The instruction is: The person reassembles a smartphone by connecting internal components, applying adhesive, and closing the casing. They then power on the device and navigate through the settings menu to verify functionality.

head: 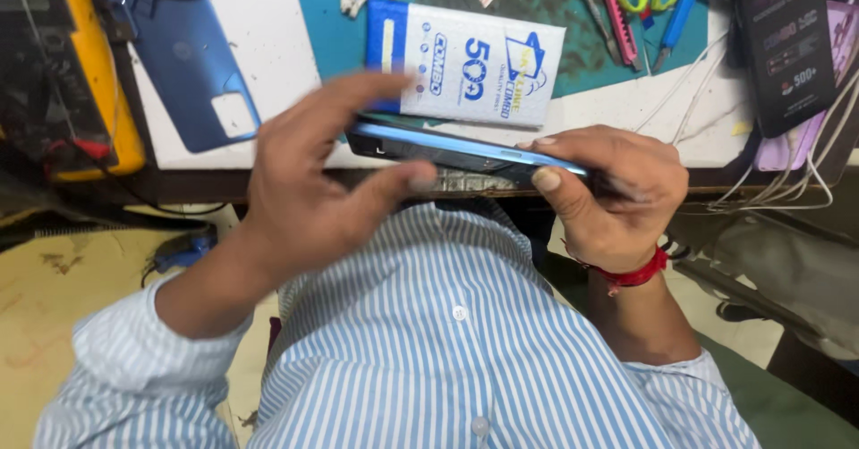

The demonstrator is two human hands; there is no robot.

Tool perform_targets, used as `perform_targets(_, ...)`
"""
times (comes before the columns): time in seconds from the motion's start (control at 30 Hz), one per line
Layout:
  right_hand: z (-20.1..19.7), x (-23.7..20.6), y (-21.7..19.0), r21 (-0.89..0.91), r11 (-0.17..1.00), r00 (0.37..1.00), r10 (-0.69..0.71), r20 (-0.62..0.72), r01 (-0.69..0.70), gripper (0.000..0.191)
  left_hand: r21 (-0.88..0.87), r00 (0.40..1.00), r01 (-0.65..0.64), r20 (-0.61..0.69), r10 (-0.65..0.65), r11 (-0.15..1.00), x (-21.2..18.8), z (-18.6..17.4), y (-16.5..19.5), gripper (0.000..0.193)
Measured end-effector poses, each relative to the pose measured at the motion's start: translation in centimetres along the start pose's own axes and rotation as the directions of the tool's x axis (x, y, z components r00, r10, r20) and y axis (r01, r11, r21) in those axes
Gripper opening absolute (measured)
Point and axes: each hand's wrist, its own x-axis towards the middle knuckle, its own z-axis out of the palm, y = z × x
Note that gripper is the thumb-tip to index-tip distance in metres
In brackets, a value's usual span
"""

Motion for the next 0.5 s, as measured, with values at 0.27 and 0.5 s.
perform_targets(0.27, 0.2, -0.2, 0.2, 0.071, 0.996, 0.996, -0.06, 0.066, 0.055, 0.021, -0.295, 0.978, 0.206, 0.046, -0.201, 0.933, -1.4, 0.7, -0.6, 0.013)
perform_targets(0.5, 0.0, -0.7, -0.5, -0.098, 0.972, 0.976, -0.208, 0.063, 0.214, 0.021, -0.267, 0.998, 0.052, 0.043, -0.042, 0.962, -1.4, 0.5, 0.1, 0.015)
